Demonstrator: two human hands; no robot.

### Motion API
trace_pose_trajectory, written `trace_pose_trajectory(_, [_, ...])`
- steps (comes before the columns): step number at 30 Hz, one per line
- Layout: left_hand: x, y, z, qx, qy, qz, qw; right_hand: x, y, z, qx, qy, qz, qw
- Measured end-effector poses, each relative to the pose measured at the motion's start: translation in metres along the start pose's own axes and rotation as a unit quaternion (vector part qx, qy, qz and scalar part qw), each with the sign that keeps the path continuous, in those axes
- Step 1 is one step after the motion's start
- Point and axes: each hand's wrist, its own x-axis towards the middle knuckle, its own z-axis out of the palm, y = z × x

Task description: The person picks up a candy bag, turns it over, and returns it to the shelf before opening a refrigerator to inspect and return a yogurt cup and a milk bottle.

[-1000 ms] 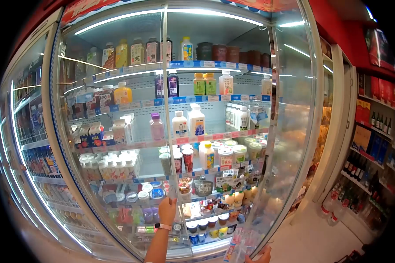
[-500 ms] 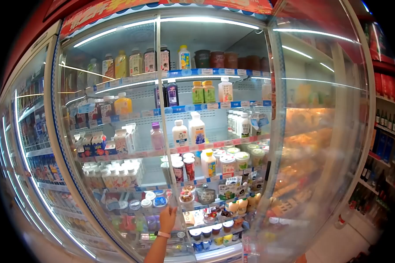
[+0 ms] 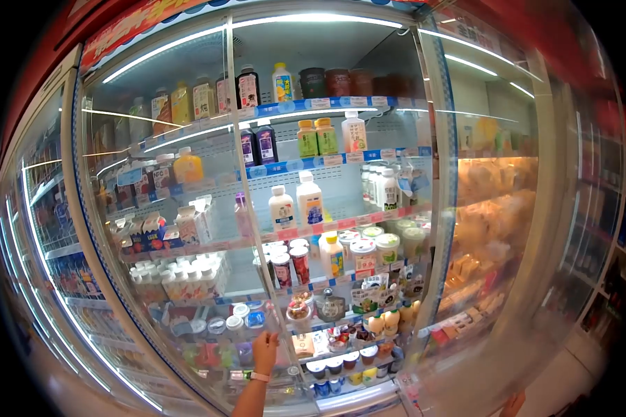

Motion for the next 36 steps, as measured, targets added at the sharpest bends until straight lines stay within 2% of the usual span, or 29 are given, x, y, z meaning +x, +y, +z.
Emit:
trace_pose_trajectory(3, [-0.001,-0.008,0.004,-0.005,0.018,0.018,1.0,0.013,0.014,0.01,-0.025,0.06,0.026,0.998])
trace_pose_trajectory(6, [-0.003,0.006,0.006,0.014,0.011,-0.015,1.0,0.035,0.009,0.024,-0.063,0.114,0.021,0.991])
trace_pose_trajectory(9, [-0.009,0.005,0.016,0.002,0.056,-0.072,0.996,0.053,0.001,0.036,-0.12,0.161,0.011,0.98])
trace_pose_trajectory(12, [-0.032,0.022,0.043,0.046,0.204,0.09,0.974,0.07,-0.014,0.049,-0.194,0.213,0.003,0.958])
trace_pose_trajectory(14, [-0.048,0.011,0.059,0.087,0.166,0.219,0.957,0.076,-0.029,0.057,-0.256,0.25,-0.01,0.934])
trace_pose_trajectory(15, [-0.058,-0.003,0.064,0.157,0.13,0.245,0.948,0.078,-0.039,0.063,-0.297,0.268,-0.014,0.916])
trace_pose_trajectory(16, [-0.066,-0.016,0.076,0.145,0.096,0.291,0.941,0.079,-0.049,0.068,-0.332,0.278,-0.02,0.901])
trace_pose_trajectory(19, [-0.077,-0.013,0.11,0.039,-0.008,0.227,0.973,0.081,-0.076,0.09,-0.404,0.285,-0.035,0.869])
trace_pose_trajectory(20, [-0.075,-0.005,0.123,0.014,-0.034,0.189,0.981,0.083,-0.086,0.101,-0.397,0.28,-0.045,0.873])
trace_pose_trajectory(21, [-0.068,0.001,0.135,-0.035,-0.051,0.192,0.979,0.086,-0.097,0.115,-0.375,0.275,-0.057,0.883])
trace_pose_trajectory(22, [-0.067,-0.001,0.148,-0.058,-0.073,0.163,0.982,0.091,-0.11,0.13,-0.325,0.27,-0.081,0.903])
trace_pose_trajectory(24, [-0.053,0.004,0.166,-0.096,-0.127,0.165,0.973,0.104,-0.135,0.16,-0.218,0.258,-0.127,0.933])
trace_pose_trajectory(27, [-0.032,0.006,0.192,-0.119,-0.152,0.172,0.966,0.131,-0.152,0.176,-0.273,0.238,-0.15,0.92])
trace_pose_trajectory(30, [-0.008,0.018,0.205,-0.141,-0.162,0.146,0.966,0.147,-0.155,0.187,-0.268,0.241,-0.106,0.927])
trace_pose_trajectory(33, [0.007,0.013,0.22,-0.136,-0.145,0.134,0.971,0.155,-0.172,0.203,-0.194,0.31,-0.124,0.922])
trace_pose_trajectory(34, [0.005,0.004,0.228,-0.146,-0.142,0.132,0.97,0.146,-0.188,0.214,-0.181,0.257,-0.125,0.941])
trace_pose_trajectory(36, [0.008,0.001,0.237,-0.102,-0.147,0.132,0.975,0.142,-0.208,0.277,0.036,0.223,-0.302,0.926])
